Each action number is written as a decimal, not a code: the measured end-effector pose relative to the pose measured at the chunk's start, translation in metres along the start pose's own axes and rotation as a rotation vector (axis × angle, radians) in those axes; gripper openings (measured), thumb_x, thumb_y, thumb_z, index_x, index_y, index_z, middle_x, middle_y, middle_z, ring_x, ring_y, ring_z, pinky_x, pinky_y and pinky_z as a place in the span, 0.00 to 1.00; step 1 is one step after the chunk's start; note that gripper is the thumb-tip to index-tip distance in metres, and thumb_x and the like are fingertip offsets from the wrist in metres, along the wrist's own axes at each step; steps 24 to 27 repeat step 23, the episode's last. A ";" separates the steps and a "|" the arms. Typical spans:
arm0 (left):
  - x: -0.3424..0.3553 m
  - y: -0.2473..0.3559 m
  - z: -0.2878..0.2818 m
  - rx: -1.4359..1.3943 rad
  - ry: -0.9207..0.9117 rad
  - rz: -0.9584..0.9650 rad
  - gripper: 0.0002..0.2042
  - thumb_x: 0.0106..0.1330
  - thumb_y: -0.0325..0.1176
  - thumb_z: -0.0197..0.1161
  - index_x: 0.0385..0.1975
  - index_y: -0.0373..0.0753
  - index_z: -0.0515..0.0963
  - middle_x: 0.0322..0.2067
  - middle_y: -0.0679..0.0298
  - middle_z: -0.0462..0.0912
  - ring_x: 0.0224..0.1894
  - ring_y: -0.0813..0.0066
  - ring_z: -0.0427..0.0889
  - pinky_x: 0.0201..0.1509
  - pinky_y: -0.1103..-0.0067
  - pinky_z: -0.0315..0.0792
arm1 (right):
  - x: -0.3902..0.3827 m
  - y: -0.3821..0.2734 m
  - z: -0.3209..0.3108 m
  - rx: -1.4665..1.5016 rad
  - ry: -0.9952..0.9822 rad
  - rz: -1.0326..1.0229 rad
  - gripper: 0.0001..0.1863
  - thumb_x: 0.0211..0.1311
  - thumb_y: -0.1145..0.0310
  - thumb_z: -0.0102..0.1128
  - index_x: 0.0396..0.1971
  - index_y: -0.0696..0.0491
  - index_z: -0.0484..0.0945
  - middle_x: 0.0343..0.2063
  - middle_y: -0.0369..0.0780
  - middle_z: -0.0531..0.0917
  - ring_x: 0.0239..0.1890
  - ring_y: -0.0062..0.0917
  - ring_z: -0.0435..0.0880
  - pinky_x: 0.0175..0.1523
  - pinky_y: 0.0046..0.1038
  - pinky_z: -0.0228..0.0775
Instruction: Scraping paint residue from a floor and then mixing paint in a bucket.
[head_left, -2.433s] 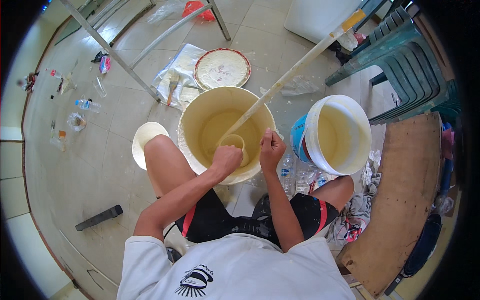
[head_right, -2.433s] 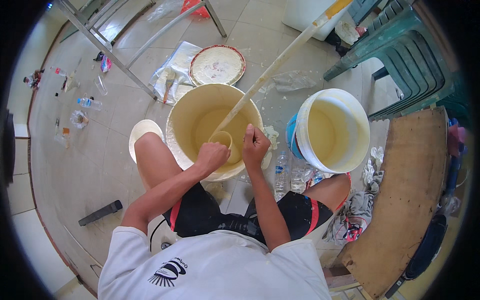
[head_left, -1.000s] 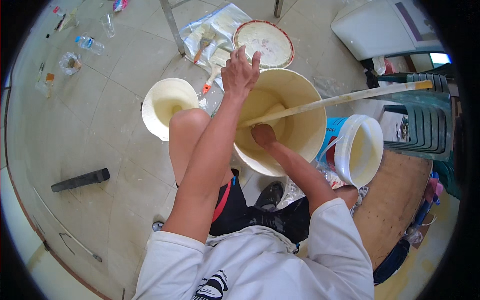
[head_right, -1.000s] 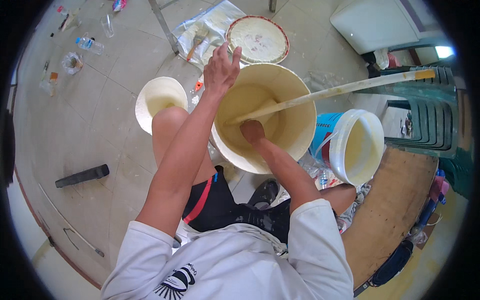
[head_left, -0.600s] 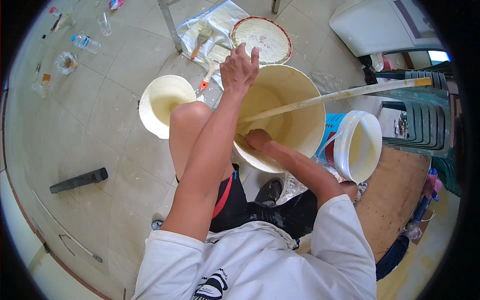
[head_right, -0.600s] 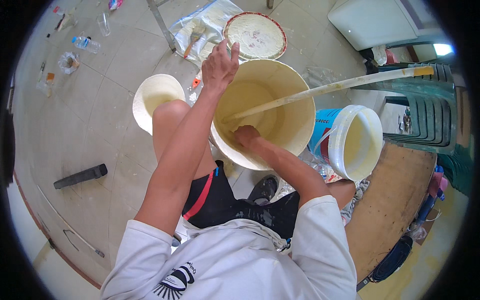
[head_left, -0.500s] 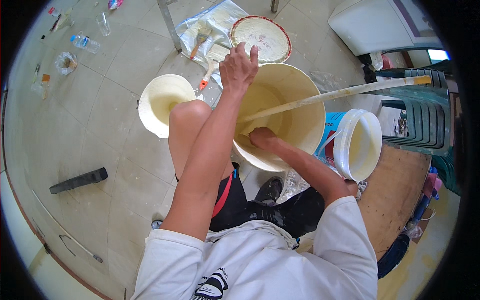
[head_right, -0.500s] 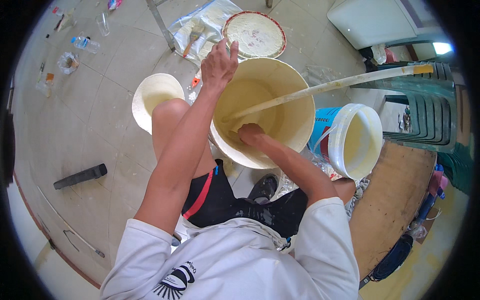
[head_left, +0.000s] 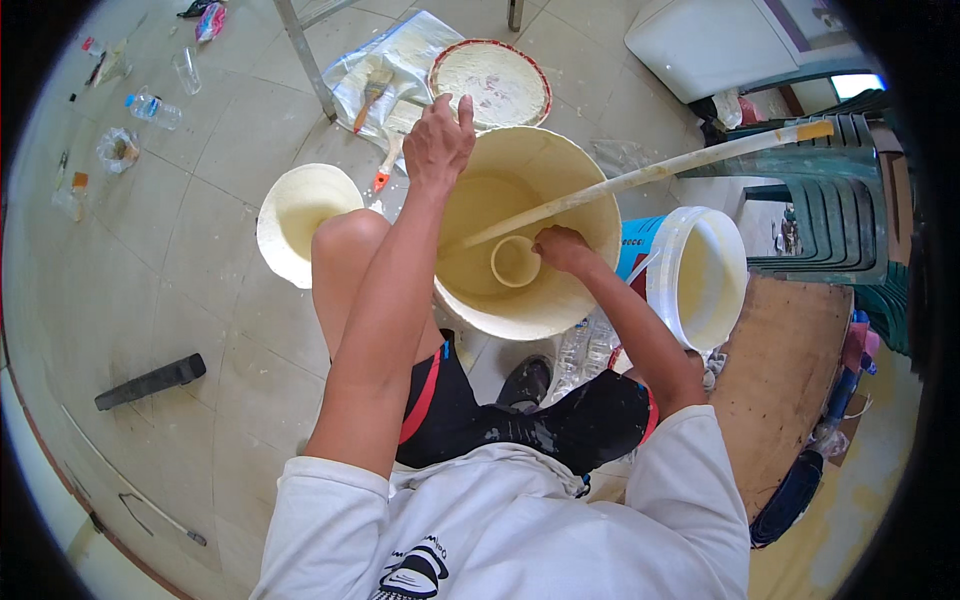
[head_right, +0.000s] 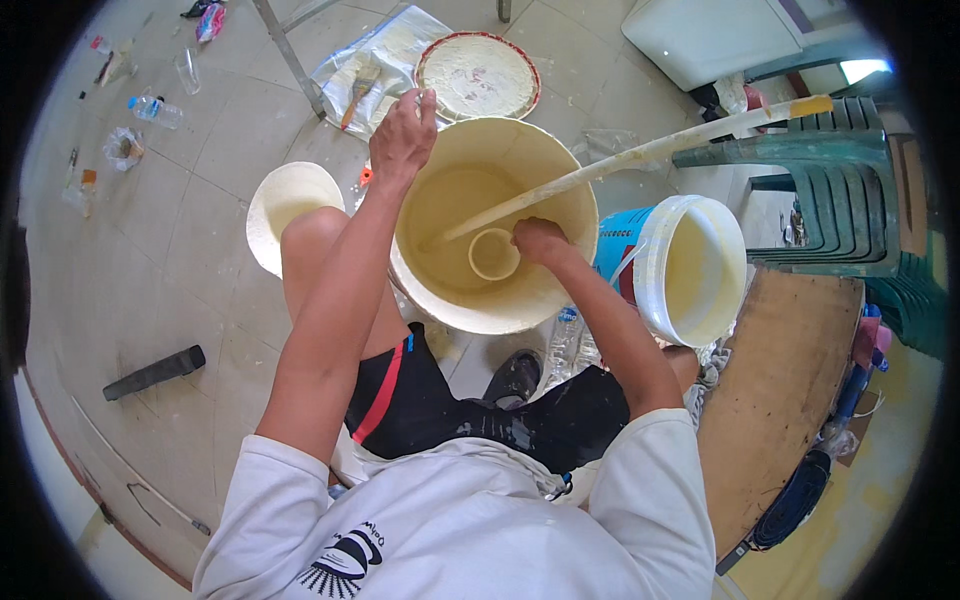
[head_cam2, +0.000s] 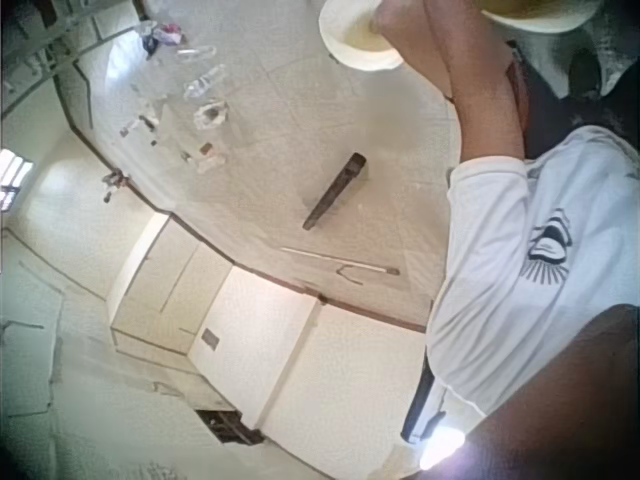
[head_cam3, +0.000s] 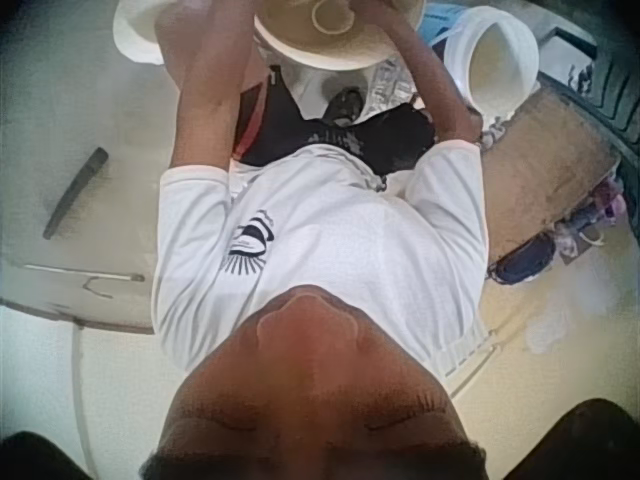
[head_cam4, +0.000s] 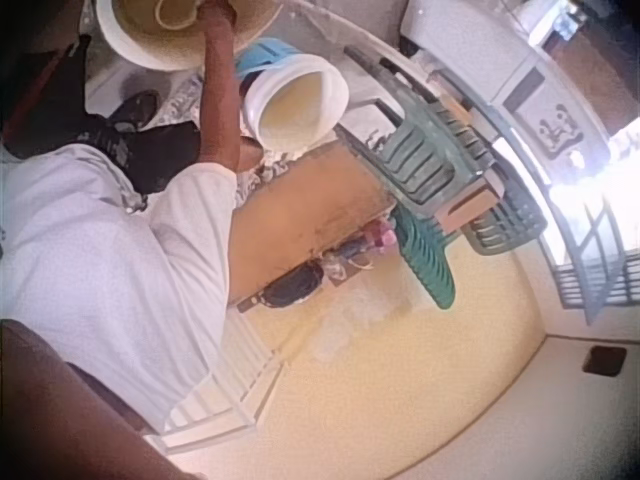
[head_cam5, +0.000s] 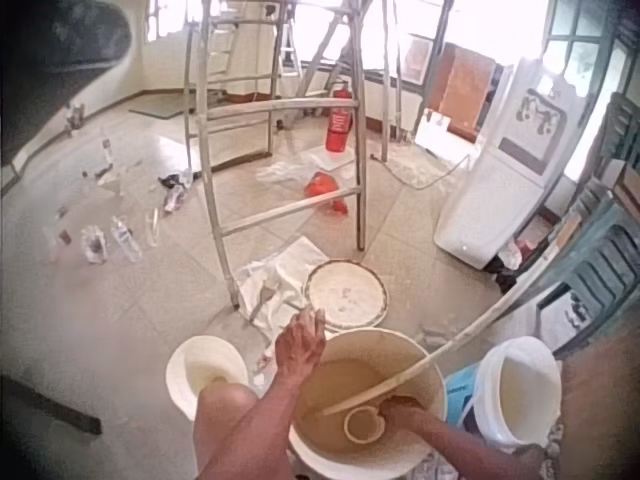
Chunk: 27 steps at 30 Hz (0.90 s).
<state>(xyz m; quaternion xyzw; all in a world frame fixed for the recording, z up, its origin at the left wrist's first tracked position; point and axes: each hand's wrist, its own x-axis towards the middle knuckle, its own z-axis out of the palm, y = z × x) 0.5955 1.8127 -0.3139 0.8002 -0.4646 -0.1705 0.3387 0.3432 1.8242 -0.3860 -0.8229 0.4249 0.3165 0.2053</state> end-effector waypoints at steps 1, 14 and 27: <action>0.001 -0.001 0.000 0.008 -0.004 -0.007 0.25 0.65 0.51 0.38 0.46 0.35 0.71 0.41 0.48 0.76 0.41 0.51 0.77 0.46 0.64 0.69 | -0.001 -0.003 -0.003 0.007 0.001 -0.001 0.15 0.58 0.58 0.50 0.31 0.55 0.79 0.30 0.46 0.81 0.35 0.38 0.80 0.44 0.38 0.70; 0.007 0.002 0.002 0.046 -0.031 -0.035 0.25 0.64 0.53 0.36 0.47 0.40 0.71 0.42 0.52 0.77 0.47 0.53 0.74 0.50 0.65 0.66 | -0.082 -0.023 -0.055 0.170 0.623 -0.006 0.18 0.53 0.59 0.53 0.13 0.58 0.77 0.16 0.50 0.77 0.21 0.44 0.77 0.28 0.40 0.69; 0.012 -0.031 -0.002 0.048 0.143 -0.031 0.22 0.64 0.53 0.42 0.35 0.40 0.74 0.32 0.50 0.79 0.34 0.52 0.78 0.39 0.63 0.72 | -0.147 -0.002 -0.006 0.336 1.181 0.046 0.23 0.64 0.66 0.41 0.57 0.58 0.60 0.57 0.45 0.65 0.61 0.35 0.61 0.66 0.34 0.44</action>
